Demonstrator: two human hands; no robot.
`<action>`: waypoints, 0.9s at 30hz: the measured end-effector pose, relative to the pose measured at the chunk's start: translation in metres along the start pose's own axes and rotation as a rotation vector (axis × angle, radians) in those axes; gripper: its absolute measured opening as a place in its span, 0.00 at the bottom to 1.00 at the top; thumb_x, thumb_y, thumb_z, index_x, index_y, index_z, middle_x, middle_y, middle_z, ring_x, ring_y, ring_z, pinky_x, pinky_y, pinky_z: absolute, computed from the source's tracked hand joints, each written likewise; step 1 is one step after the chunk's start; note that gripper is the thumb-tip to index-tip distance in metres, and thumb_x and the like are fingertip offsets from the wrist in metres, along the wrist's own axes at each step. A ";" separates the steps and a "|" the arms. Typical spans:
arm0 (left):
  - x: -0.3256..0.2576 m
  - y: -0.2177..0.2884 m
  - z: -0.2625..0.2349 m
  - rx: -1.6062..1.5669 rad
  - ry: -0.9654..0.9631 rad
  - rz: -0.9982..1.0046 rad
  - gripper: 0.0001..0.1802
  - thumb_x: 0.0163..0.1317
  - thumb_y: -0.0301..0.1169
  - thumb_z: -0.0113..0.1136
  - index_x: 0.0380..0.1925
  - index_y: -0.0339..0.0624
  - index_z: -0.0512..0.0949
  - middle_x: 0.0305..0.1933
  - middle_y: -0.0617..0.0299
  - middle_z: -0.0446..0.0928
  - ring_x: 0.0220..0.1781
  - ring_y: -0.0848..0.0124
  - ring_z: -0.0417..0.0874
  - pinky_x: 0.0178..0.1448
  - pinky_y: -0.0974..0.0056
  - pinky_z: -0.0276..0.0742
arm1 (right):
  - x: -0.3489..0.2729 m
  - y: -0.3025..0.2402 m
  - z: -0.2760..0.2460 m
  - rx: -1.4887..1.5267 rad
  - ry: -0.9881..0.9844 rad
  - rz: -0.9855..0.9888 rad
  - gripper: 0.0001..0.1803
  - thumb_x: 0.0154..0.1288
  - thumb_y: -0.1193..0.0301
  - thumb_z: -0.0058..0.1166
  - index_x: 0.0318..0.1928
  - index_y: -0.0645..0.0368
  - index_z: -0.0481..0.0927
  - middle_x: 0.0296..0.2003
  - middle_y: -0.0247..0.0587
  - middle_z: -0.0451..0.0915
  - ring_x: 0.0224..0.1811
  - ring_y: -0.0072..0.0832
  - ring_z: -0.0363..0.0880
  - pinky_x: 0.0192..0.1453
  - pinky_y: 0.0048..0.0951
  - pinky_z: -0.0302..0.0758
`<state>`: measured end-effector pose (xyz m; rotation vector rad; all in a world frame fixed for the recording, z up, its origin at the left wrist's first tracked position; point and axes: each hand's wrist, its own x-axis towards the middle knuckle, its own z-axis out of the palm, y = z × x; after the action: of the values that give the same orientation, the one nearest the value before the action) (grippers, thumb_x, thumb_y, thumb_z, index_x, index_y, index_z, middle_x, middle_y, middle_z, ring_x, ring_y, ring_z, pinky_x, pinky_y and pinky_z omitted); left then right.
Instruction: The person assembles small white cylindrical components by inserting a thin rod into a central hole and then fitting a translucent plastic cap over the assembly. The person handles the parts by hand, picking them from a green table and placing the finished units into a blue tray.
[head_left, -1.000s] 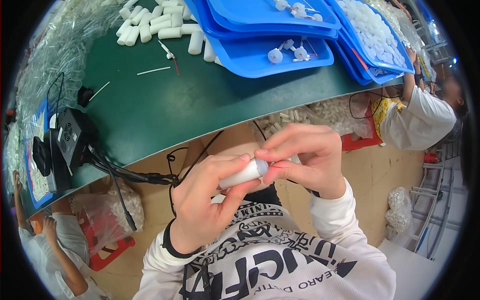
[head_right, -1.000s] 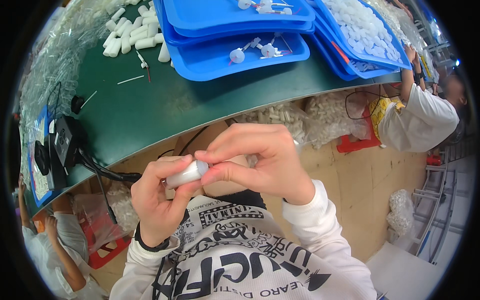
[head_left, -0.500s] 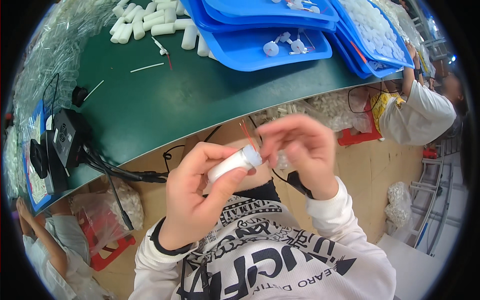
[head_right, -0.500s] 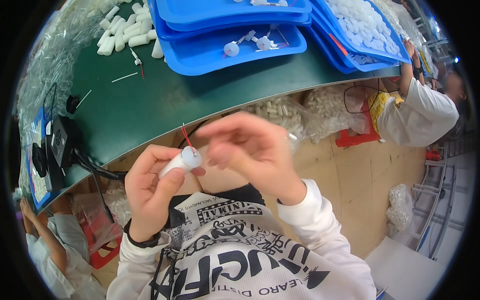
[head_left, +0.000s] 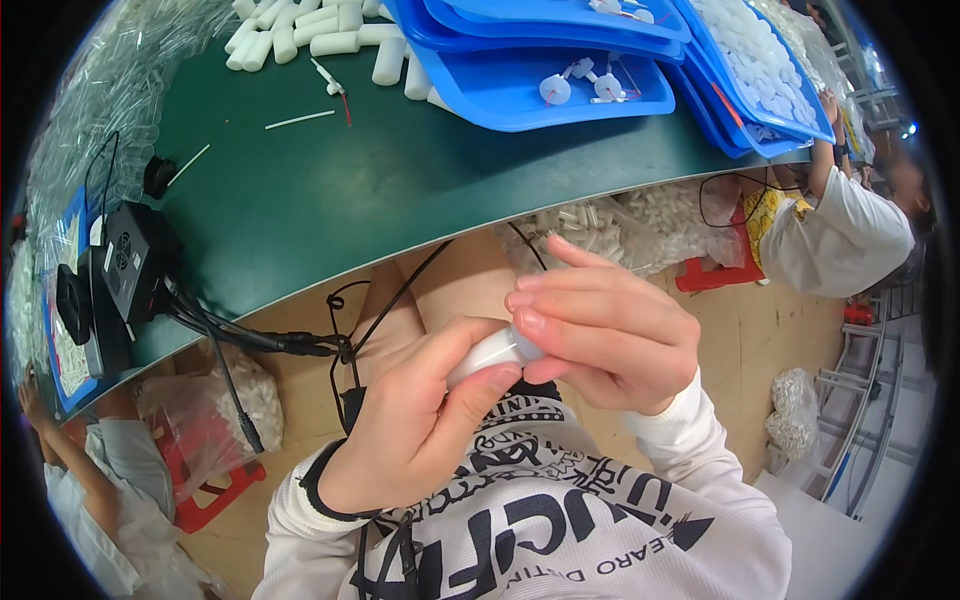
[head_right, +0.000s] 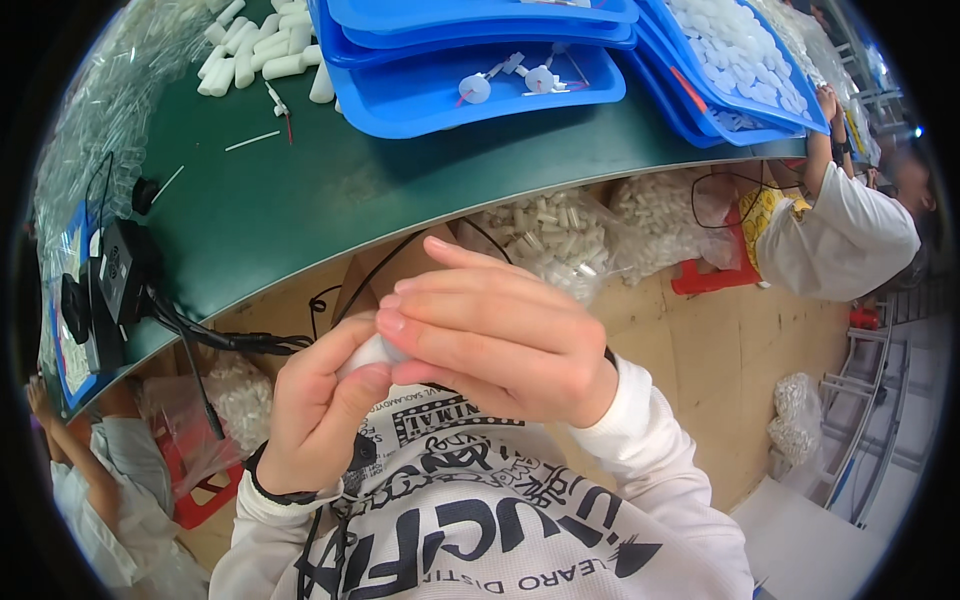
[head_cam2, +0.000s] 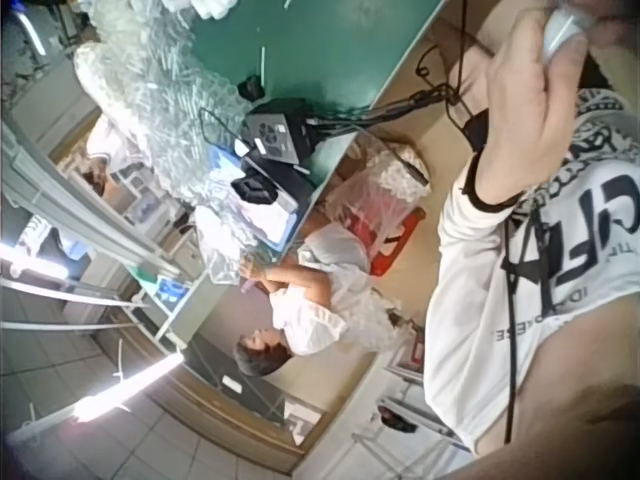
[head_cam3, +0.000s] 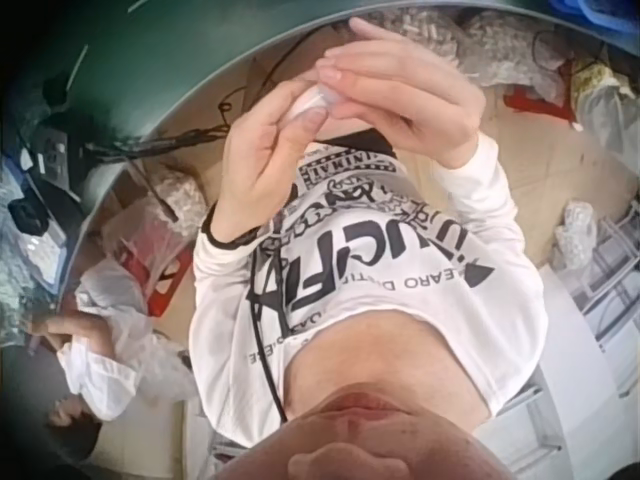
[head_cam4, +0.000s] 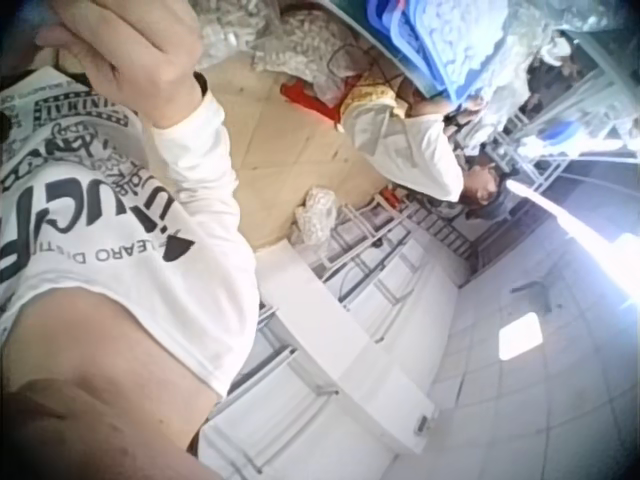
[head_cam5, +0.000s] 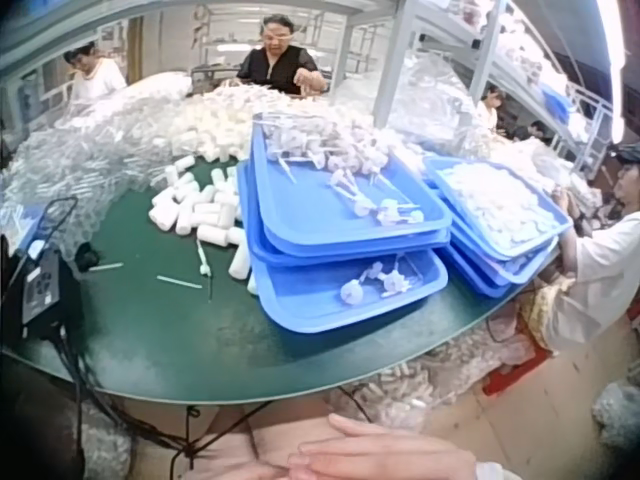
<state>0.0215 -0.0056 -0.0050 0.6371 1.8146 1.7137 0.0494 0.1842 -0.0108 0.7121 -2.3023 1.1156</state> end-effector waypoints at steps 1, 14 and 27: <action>-0.001 -0.003 -0.001 0.016 -0.006 0.005 0.12 0.62 0.25 0.51 0.45 0.32 0.71 0.34 0.53 0.76 0.34 0.67 0.78 0.38 0.68 0.72 | -0.001 0.000 -0.001 -0.020 -0.030 -0.008 0.18 0.48 0.65 0.63 0.39 0.62 0.81 0.37 0.45 0.81 0.40 0.38 0.81 0.54 0.45 0.74; 0.000 -0.008 -0.002 0.206 0.039 0.075 0.11 0.58 0.25 0.55 0.41 0.33 0.72 0.33 0.51 0.75 0.31 0.61 0.77 0.34 0.65 0.71 | -0.012 0.004 0.003 -0.010 -0.104 -0.038 0.19 0.49 0.73 0.64 0.43 0.68 0.78 0.41 0.50 0.79 0.45 0.39 0.79 0.54 0.41 0.74; 0.007 -0.027 0.008 0.772 0.326 0.564 0.20 0.47 0.22 0.63 0.43 0.29 0.73 0.28 0.57 0.69 0.24 0.66 0.71 0.26 0.67 0.66 | -0.025 -0.024 0.036 0.065 0.215 0.421 0.21 0.50 0.79 0.61 0.48 0.69 0.77 0.33 0.46 0.80 0.28 0.27 0.79 0.32 0.21 0.74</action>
<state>0.0230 0.0028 -0.0326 1.3442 2.7549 1.4369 0.0763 0.1487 -0.0325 0.1152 -2.2916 1.3788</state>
